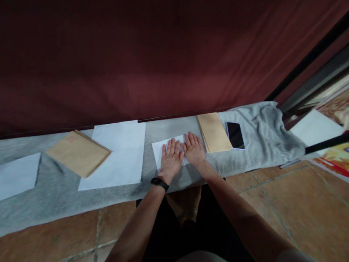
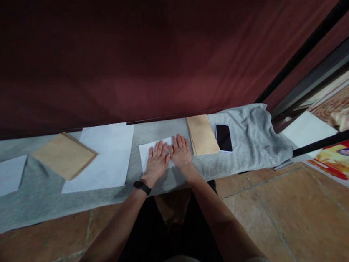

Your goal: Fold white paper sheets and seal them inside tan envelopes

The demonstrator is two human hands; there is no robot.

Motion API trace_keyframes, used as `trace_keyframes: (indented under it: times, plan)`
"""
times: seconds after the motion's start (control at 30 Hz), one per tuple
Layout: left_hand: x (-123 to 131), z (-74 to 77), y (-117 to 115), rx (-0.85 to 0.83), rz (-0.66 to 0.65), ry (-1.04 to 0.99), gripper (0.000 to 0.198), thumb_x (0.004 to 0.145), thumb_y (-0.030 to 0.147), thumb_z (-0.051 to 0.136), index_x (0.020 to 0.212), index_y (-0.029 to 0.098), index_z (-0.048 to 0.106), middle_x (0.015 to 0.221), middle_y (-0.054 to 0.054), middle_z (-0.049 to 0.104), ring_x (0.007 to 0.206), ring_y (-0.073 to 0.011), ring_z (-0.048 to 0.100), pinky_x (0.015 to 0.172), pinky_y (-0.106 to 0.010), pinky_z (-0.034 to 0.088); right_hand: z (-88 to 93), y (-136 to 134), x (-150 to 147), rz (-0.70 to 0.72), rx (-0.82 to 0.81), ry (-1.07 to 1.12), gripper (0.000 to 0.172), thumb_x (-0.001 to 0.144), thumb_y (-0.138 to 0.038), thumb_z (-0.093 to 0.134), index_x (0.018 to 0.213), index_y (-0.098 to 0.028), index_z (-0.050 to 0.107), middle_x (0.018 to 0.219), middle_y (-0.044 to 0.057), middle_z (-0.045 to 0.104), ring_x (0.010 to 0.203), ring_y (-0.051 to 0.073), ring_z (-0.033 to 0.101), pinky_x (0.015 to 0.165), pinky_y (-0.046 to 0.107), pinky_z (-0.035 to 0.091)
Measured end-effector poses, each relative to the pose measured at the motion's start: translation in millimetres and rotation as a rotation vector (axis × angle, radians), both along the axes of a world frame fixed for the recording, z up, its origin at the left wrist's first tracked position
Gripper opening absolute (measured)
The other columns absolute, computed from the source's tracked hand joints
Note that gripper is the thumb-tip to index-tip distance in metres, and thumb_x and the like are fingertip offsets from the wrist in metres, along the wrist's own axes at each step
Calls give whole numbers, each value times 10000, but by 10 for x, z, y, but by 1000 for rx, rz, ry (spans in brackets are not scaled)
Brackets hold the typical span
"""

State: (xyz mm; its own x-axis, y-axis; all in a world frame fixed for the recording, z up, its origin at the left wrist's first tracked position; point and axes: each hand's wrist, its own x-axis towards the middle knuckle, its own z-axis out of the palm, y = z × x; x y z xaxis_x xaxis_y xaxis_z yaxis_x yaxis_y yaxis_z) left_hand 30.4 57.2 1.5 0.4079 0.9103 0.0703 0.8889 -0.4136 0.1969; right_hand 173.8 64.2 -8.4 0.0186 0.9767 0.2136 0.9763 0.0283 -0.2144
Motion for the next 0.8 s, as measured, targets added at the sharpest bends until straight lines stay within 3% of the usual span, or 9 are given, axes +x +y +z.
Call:
trace_keyframes:
  times: [0.13,0.43,0.67,0.8]
  plan:
    - [-69,-30,12,1,20,-17,638,1031,434,360,1608,166,303,1700,-126,230,1588,-264,154,1286,-518,112,-13,8,-2,-9,6,9,569,1077,-373,341,1562,-82,405,1628,206,360,1499,319,369,1223,532,274]
    - [-156,6,-9,2,55,12,694,1024,494,388,1598,110,311,1697,-192,200,1586,-312,142,1280,-531,102,-37,11,-7,-13,9,-2,575,1077,-381,360,1563,-76,401,1626,214,360,1500,320,368,1227,532,273]
    - [-183,-3,-7,-14,87,0,700,1022,515,377,1605,135,303,1703,-166,196,1588,-294,137,1284,-511,125,-45,16,-5,-18,25,-2,575,1072,-383,360,1565,-92,403,1624,196,377,1499,311,370,1223,520,279]
    - [-297,-12,-17,10,149,-3,718,1028,513,353,1600,84,294,1693,-185,212,1587,-294,144,1286,-489,144,-55,11,-7,-18,59,4,572,1072,-387,354,1558,-92,415,1617,198,391,1491,314,380,1215,521,285]
